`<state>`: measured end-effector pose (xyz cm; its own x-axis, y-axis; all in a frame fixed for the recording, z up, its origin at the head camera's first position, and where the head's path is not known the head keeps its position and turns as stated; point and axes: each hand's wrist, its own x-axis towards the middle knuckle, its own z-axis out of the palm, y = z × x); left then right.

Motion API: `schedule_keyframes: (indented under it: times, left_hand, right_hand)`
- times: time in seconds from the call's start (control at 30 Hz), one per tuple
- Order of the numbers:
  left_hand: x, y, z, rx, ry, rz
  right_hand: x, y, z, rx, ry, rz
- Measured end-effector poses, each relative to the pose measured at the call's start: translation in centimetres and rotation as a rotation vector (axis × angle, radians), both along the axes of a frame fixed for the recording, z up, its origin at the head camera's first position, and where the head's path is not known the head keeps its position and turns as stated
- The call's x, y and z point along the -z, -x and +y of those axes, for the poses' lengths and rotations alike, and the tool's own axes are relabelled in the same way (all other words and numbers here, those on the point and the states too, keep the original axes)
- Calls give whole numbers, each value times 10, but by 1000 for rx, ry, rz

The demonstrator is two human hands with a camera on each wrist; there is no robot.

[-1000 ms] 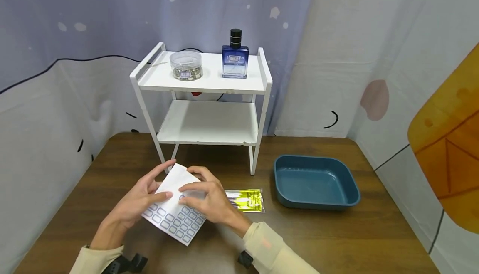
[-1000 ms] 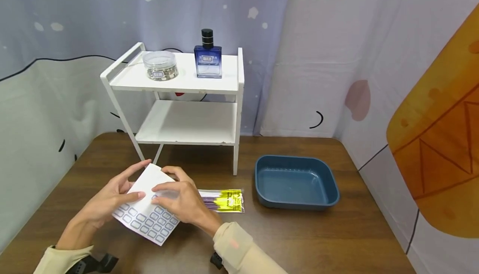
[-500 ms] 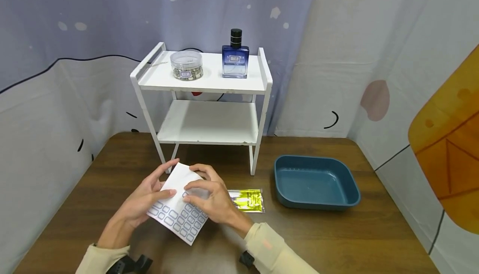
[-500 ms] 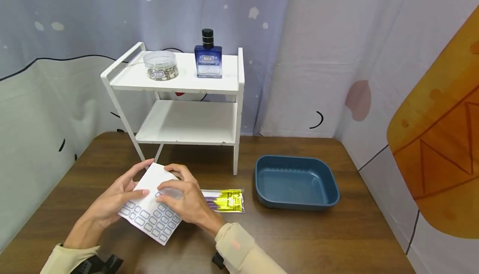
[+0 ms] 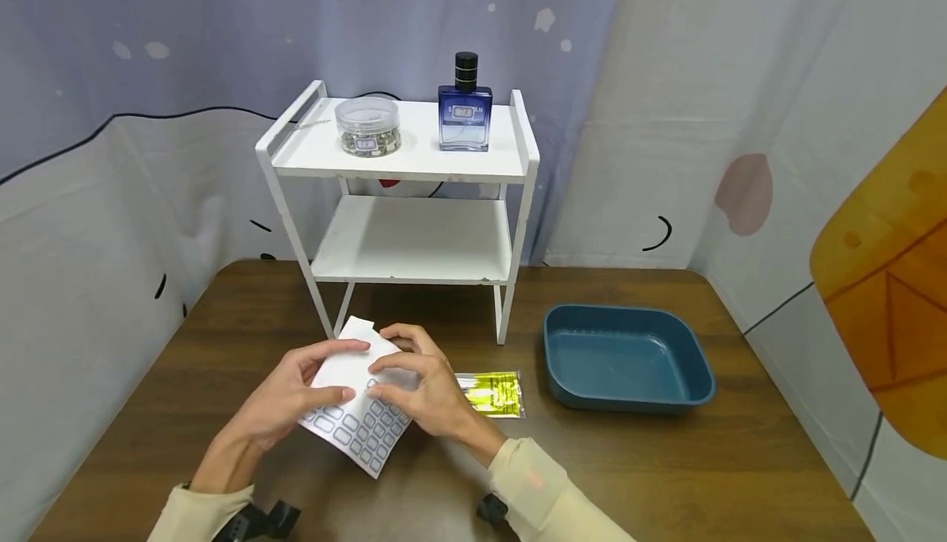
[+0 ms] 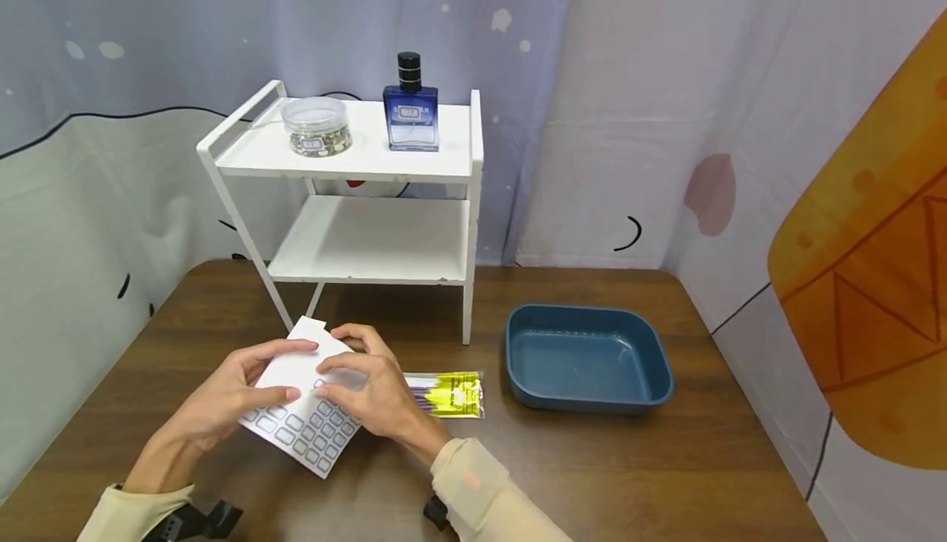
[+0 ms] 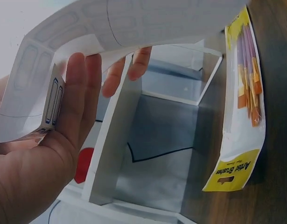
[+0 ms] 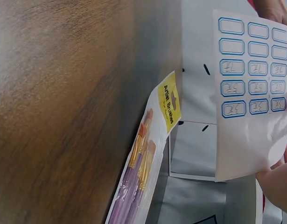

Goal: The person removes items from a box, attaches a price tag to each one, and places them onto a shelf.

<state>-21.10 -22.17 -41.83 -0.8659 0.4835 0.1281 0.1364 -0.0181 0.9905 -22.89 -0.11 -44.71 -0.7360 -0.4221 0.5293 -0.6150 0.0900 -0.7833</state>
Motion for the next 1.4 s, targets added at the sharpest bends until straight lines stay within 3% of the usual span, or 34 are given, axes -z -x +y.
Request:
schedule_keyframes:
  times: [0.37, 0.73, 1.03, 1.17, 1.4]
  left_hand:
    - [2, -1, 7, 20, 25, 17]
    - [2, -1, 13, -92, 61, -5]
    - [8, 2, 12, -47, -17, -83]
    - [7, 3, 12, -53, 22, -96]
    - [3, 1, 5, -96, 136, -56]
  right_hand:
    - [3, 0, 2, 34, -3, 37]
    - [7, 0, 0, 83, 9, 75]
    - [9, 1, 2, 71, 7, 63]
    - [8, 3, 3, 51, -10, 48]
    - [5, -1, 6, 20, -45, -4]
